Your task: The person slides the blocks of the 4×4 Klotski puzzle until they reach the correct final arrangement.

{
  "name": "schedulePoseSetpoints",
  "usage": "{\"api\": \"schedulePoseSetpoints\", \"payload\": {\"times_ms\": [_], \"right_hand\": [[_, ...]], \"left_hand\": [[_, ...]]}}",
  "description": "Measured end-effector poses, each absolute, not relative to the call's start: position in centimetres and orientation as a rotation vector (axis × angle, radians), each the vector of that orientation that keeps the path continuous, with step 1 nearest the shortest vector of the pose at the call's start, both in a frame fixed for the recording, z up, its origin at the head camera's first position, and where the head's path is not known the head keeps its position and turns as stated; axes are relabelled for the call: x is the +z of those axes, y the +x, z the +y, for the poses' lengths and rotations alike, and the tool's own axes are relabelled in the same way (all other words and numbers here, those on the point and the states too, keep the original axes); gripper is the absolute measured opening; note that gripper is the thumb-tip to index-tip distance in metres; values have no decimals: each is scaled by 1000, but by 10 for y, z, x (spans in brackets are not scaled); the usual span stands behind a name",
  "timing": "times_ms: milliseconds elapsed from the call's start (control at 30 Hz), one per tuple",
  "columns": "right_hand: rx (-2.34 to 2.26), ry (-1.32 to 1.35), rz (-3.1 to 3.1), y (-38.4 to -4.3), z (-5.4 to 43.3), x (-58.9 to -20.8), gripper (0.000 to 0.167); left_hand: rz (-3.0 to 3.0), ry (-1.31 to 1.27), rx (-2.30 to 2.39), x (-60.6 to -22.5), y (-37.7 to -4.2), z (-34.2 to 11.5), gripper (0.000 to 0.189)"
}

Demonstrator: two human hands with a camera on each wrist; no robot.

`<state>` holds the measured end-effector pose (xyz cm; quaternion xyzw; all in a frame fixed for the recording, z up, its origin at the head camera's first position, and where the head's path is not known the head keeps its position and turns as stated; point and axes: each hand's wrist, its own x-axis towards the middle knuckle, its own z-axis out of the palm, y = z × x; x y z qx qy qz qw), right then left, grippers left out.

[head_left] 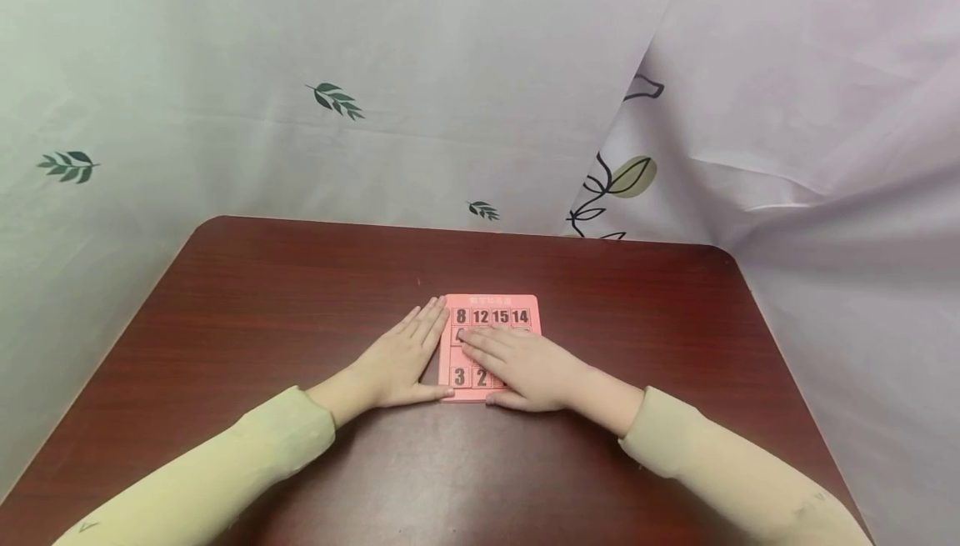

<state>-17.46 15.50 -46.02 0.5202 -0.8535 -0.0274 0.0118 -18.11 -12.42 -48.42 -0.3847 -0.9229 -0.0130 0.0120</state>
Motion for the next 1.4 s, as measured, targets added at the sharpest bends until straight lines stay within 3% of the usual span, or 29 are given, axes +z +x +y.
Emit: {"api": "schedulePoseSetpoints", "payload": {"times_ms": [333, 900, 1400], "right_hand": [[-101, 1590, -2711, -189, 150, -463, 75], [-82, 1648, -2648, -165, 152, -459, 78], [-19, 1508, -2776, -210, 147, -458, 79]], "left_hand": [[-2883, -1201, -36, -483, -179, -124, 115], [-2879, -1204, -22, -484, -180, -124, 116], [-2910, -1199, -58, -483, -181, -123, 114]]}}
